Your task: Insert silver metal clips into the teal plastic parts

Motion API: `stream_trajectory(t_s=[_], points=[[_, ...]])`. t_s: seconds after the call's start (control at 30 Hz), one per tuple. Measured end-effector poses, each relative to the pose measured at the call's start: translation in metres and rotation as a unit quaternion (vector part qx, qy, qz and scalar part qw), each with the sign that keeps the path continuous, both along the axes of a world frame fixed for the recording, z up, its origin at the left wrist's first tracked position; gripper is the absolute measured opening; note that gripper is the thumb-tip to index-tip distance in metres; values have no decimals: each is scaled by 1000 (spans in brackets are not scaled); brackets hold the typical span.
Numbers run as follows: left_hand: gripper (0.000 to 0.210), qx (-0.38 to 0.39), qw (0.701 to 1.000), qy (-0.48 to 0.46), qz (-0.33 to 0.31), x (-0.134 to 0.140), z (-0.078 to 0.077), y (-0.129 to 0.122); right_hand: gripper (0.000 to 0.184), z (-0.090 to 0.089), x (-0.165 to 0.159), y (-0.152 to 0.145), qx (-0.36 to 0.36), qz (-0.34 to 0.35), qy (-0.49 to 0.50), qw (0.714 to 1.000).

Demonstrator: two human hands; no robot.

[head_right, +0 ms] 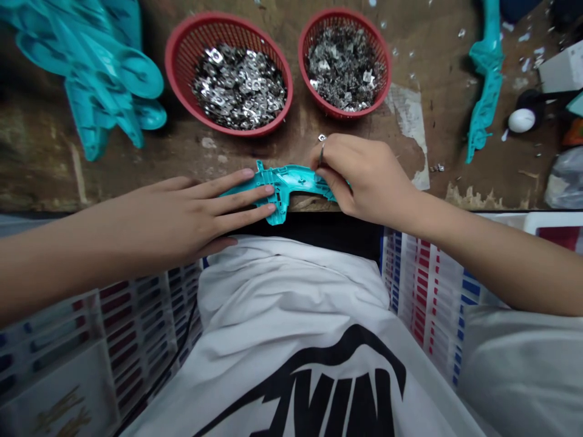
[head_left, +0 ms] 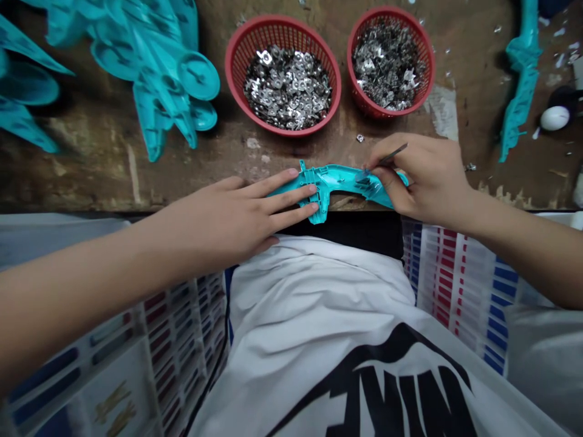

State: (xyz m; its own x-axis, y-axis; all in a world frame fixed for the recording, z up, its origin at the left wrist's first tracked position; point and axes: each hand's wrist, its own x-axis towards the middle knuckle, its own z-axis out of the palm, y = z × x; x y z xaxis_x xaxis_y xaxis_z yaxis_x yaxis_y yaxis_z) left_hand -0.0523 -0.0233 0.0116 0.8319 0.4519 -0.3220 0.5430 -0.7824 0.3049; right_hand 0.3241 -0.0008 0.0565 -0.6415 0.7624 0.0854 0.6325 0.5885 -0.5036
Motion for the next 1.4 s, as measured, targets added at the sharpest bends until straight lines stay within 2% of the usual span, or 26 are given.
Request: stream_trajectory(t_s=[0.1, 0.23, 0.33, 0.4, 0.53, 0.77, 1.03, 1.2, 1.3, 1.4], points=[[88, -6, 1000, -11, 5, 1, 0, 0, 17, -3, -1, 2, -22, -15, -14, 1000], [84, 8, 1000, 8, -10, 4, 4, 1, 19, -7, 1, 6, 32, -18, 31, 999], [83, 23, 999, 25, -25, 4, 5, 2, 19, 0, 7, 8, 63, -67, 43, 995], [84, 24, 999, 25, -22, 3, 4, 2, 17, 7, 13, 11, 57, -83, 36, 994], [92, 10, 1000, 18, -12, 1, 4, 3, 11, 9, 22, 14, 27, -57, 23, 998], [91, 38, 998, 46, -36, 1, 10, 2, 18, 4, 21, 7, -2, -5, 11, 1000], [89, 19, 1000, 16, -16, -1, 8, 0, 14, 9, 15, 4, 9, 23, 3, 1000], [93, 15, 999, 25, -29, -1, 7, 4, 15, 2, 16, 0, 73, 51, -34, 995], [95, 16, 999, 21, -21, -2, 5, 5, 14, 2, 20, 2, 66, 25, -35, 997], [97, 6, 1000, 5, -10, -5, 2, 4, 14, 8, 23, 6, 40, -11, -23, 999]])
